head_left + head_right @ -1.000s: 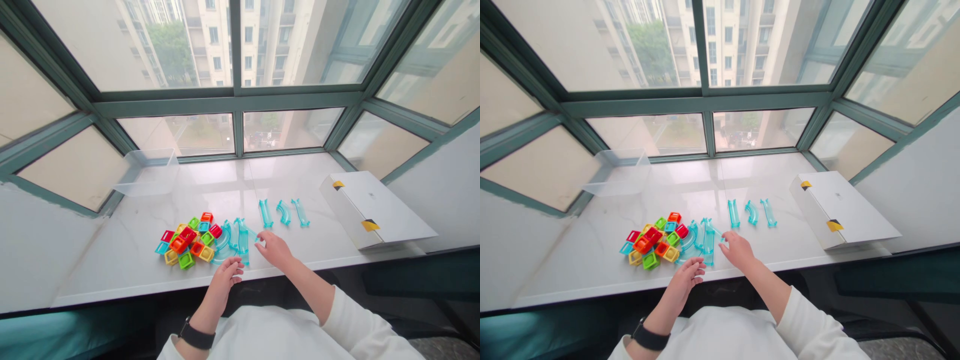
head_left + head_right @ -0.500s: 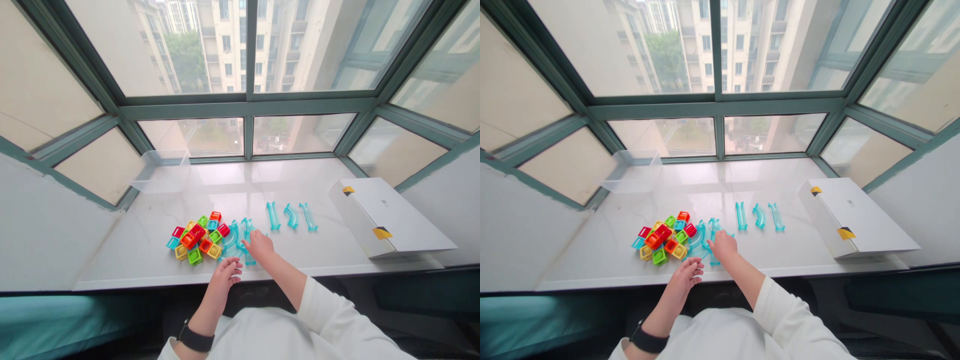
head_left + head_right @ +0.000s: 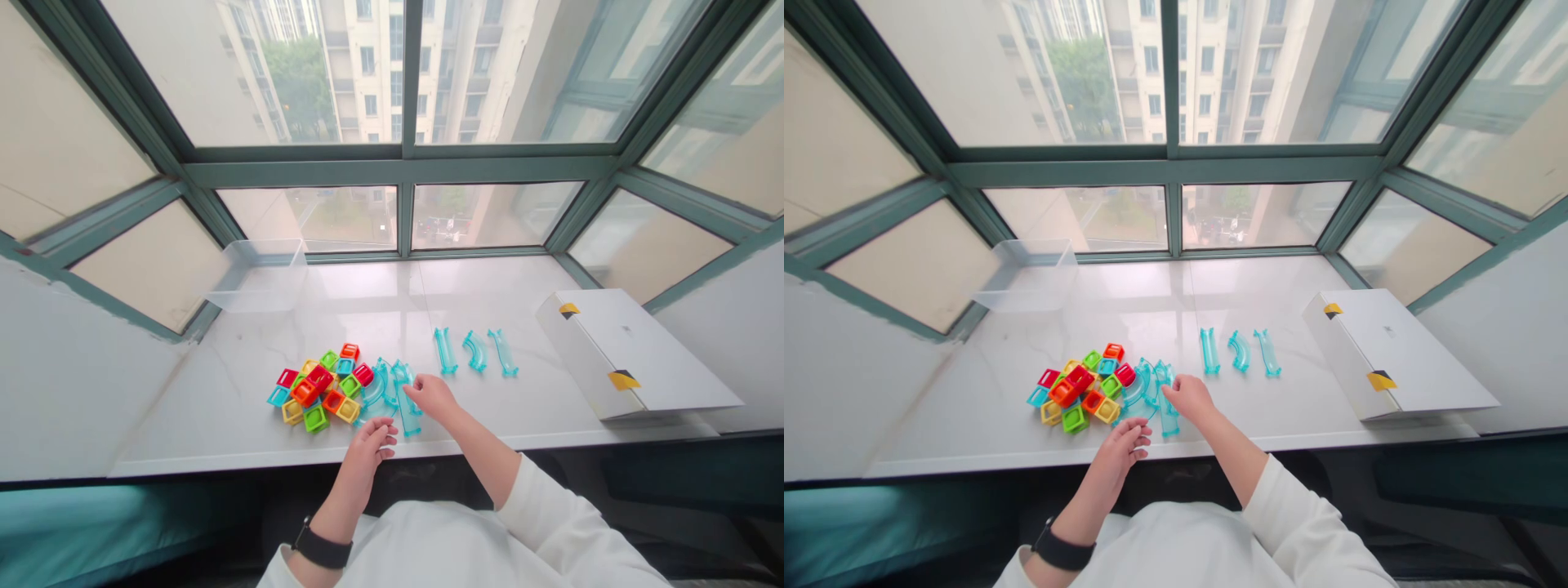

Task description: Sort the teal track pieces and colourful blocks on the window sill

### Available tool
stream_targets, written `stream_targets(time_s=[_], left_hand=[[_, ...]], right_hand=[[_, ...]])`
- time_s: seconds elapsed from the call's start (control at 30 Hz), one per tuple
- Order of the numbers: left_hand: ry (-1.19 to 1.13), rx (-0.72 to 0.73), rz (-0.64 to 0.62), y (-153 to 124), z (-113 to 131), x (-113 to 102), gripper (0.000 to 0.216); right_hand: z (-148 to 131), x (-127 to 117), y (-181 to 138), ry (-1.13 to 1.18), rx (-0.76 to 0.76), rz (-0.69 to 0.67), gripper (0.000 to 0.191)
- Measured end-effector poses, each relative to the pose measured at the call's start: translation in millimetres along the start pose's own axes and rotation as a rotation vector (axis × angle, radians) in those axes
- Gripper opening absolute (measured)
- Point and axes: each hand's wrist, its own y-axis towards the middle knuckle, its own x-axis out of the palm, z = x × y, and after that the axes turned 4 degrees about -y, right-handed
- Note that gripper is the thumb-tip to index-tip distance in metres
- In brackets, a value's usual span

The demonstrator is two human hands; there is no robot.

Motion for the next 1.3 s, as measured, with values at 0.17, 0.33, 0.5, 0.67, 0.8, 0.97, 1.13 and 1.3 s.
stream_targets(time_s=[0.17,0.33,0.5,0.67,0.8,0.97,1.13,1.3], left_hand=[[0.029,-0.002,-0.022,4.8,-3.8,5.0,0.040],[0.270,0.122,-0.075,8.6,-5.1,12.7,0.037],[0.819,0.543,-0.245,6.6,-10.7,23.0,0.045],[1.248,0.737,-0.351,8.9,-26.1,30.2,0.056],[1.429,0.770,-0.336,14.0,-33.2,28.7,0.050],[1.507,0.793,-0.302,18.2,-32.0,20.6,0.045],[1.532,0.791,-0.265,22.9,-33.9,20.4,0.047],[1.537,0.862,-0.278,32.2,-42.0,27.4,0.066]], right_hand=[[14.1,-0.5,0.5,0.324,0.089,-0.074,0.029],[15.1,-2.4,6.2,0.590,0.201,-0.111,0.032],[10.6,-12.1,6.9,0.850,0.317,-0.199,0.027],[10.4,-24.8,4.9,1.074,0.421,-0.306,0.016],[14.5,-31.8,2.4,1.168,0.505,-0.386,0.020],[24.5,-30.7,-3.2,1.208,0.566,-0.420,0.018],[35.2,-24.9,-8.6,1.220,0.598,-0.428,0.016],[43.2,-23.7,-13.2,1.239,0.591,-0.456,0.015]])
